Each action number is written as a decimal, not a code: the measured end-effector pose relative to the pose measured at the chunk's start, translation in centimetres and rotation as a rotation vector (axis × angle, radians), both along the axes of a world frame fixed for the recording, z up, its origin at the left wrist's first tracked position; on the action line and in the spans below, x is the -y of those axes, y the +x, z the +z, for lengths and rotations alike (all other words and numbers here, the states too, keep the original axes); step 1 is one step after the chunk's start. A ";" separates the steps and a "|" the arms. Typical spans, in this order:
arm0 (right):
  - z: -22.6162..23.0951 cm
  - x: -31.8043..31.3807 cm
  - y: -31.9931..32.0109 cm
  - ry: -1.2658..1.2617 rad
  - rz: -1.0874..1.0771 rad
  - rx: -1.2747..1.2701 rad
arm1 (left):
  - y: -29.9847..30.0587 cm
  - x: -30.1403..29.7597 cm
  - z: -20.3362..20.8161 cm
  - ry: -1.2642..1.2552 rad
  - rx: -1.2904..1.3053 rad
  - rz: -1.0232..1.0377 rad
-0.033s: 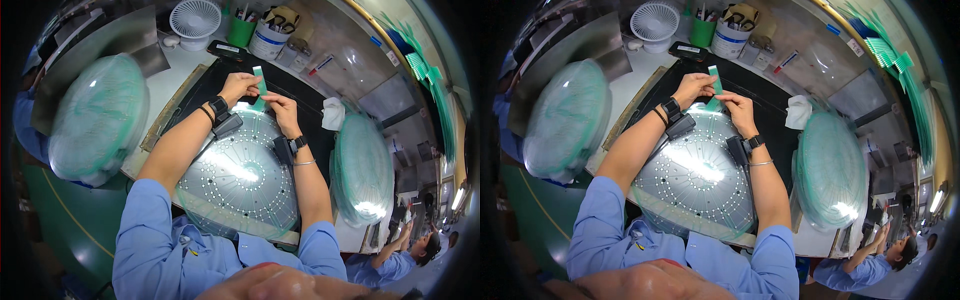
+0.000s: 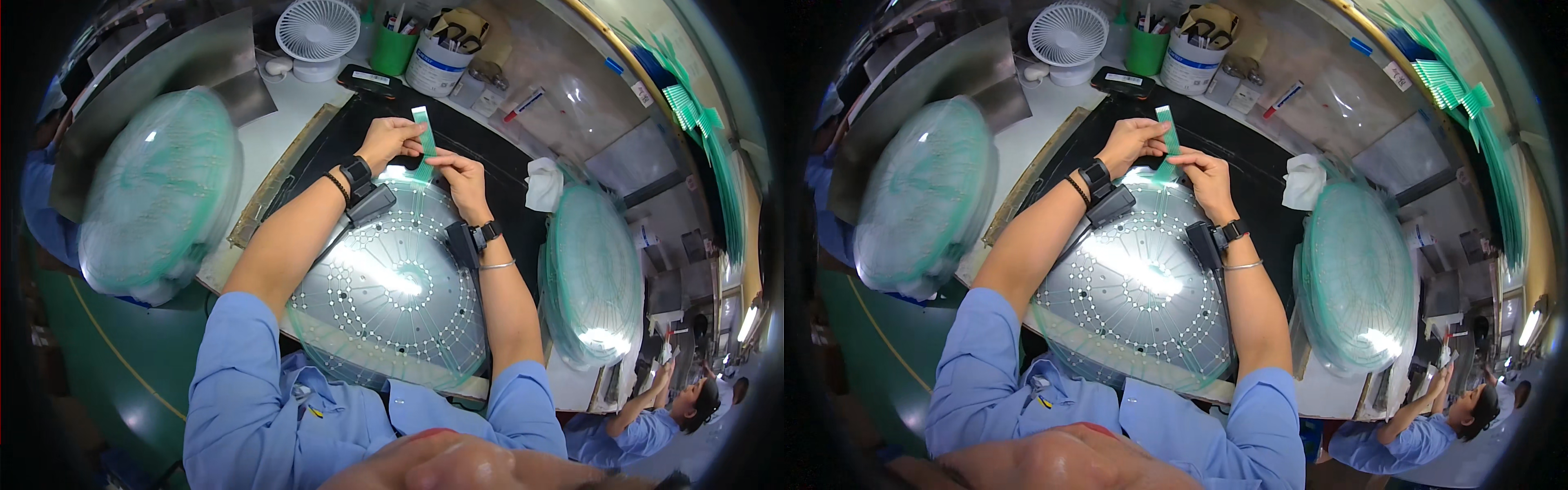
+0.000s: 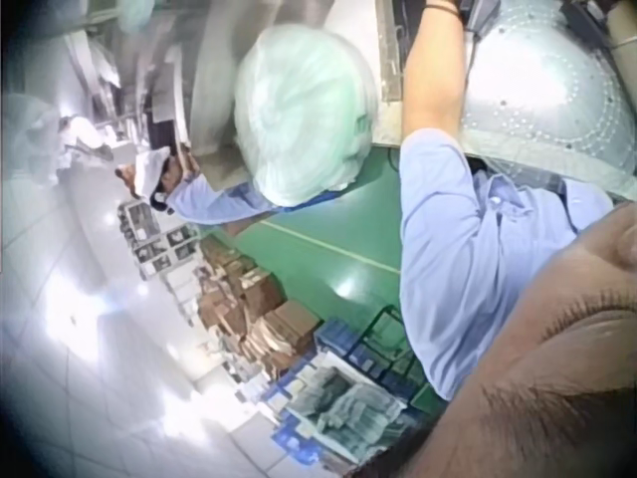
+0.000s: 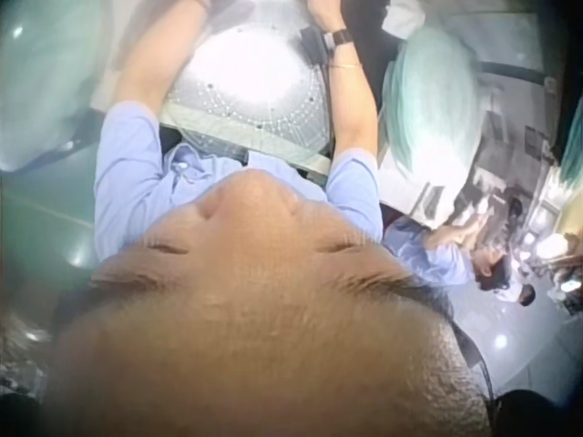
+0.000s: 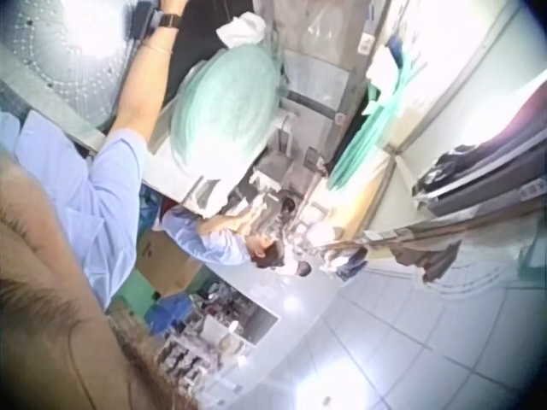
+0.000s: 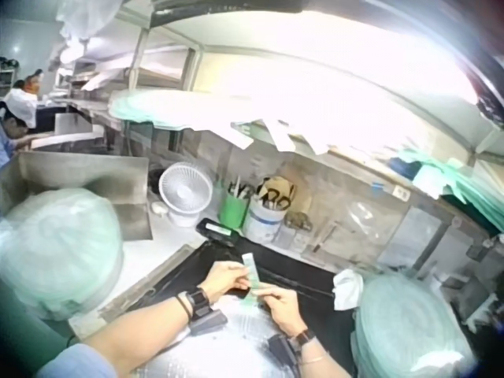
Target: Manually assembling and inspecting circular electronic circuit boards at a workstation.
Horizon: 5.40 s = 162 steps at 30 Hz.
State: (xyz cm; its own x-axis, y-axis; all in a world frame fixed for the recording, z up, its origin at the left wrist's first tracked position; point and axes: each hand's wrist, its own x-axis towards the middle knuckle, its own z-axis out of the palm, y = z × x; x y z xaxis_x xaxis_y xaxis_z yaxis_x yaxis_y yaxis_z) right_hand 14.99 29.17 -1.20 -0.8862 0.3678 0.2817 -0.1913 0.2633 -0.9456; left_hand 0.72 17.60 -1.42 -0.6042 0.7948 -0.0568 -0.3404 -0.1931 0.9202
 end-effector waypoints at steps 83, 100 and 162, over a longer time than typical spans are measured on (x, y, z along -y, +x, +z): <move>0.1 3.3 25.6 -0.352 0.233 0.228 | 4.2 20.6 -1.2 0.064 -0.078 0.053; -0.1 5.2 24.2 -0.290 -0.026 0.110 | 4.2 21.7 -1.5 0.180 -0.009 -0.018; -0.5 4.6 24.2 -0.457 -0.052 -0.256 | 7.9 21.6 -0.3 0.163 -0.147 -0.040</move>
State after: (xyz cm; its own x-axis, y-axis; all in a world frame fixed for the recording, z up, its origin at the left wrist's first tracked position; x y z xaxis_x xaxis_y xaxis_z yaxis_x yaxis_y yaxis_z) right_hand 39.20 24.55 -1.72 -0.7874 0.5454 0.2873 -0.4289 -0.1501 -0.8908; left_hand 8.63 -4.00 -1.75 -0.5645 0.8096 0.1612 -0.2150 -0.3328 0.9182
